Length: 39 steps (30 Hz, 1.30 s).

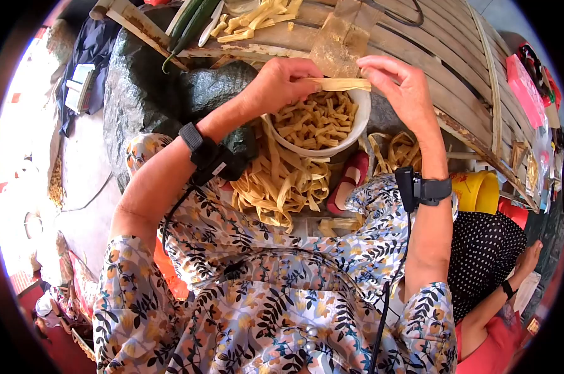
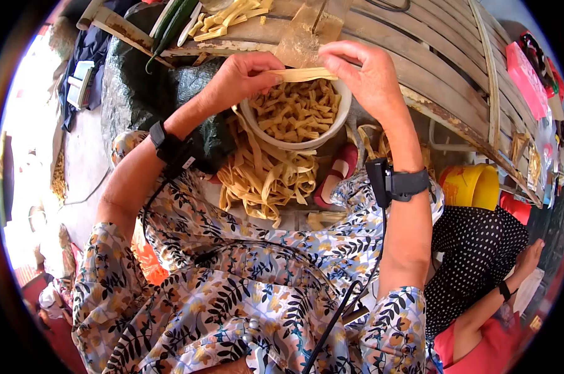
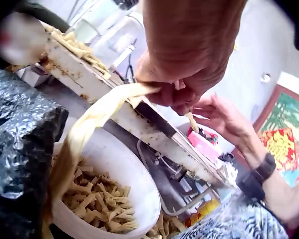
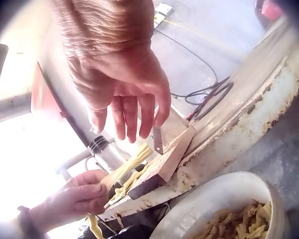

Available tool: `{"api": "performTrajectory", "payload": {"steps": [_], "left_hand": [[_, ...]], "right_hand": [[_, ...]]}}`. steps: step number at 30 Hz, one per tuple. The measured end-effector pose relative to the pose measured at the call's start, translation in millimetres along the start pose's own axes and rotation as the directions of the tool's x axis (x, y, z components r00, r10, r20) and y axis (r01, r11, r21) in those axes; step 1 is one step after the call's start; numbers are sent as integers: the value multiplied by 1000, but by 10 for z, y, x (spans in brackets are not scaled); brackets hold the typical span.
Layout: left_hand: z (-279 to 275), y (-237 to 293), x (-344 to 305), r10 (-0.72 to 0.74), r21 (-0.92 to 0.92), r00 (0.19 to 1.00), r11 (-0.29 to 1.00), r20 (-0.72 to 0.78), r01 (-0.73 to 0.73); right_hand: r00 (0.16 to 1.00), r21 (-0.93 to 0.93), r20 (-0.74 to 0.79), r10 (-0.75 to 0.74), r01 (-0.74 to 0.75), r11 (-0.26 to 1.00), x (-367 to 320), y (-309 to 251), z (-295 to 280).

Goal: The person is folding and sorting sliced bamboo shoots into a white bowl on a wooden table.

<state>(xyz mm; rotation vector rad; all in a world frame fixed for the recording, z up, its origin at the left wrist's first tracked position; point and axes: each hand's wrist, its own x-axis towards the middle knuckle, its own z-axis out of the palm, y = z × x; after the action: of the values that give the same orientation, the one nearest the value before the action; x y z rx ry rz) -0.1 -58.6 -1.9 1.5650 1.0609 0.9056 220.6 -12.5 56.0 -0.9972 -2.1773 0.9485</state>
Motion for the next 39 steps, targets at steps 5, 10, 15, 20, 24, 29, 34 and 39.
{"api": "performTrajectory", "payload": {"steps": [5, 10, 15, 20, 24, 29, 34, 39], "left_hand": [[172, 137, -60, 484, 585, 860, 655, 161, -478], [63, 138, -57, 517, 570, 839, 643, 171, -512], [-283, 3, 85, 82, 241, 992, 965, 100, -104], [219, -199, 23, 52, -722, 877, 592, 478, 358], [328, -130, 2, 5, -799, 864, 385, 503, 463], [332, -85, 68, -250, -759, 968, 628, 17, 175], [265, 67, 36, 0, -125, 964, 991, -267, -35], [271, 139, -33, -50, -118, 983, 993, -175, 30]], "right_hand": [[929, 157, 222, 296, -334, 929, -47, 189, 186], [722, 168, 480, 499, -633, 755, -190, 82, 297], [702, 542, 711, 35, -579, 609, -172, -275, 277], [957, 493, 239, 166, -267, 828, 10, -144, 303], [966, 227, 168, 198, -233, 946, -41, -158, 431], [977, -265, -169, -133, 84, 961, -56, 27, 461], [929, 186, -36, 368, -355, 916, -7, -21, 502], [909, 245, 117, 400, -417, 875, -16, 143, 533]]}}
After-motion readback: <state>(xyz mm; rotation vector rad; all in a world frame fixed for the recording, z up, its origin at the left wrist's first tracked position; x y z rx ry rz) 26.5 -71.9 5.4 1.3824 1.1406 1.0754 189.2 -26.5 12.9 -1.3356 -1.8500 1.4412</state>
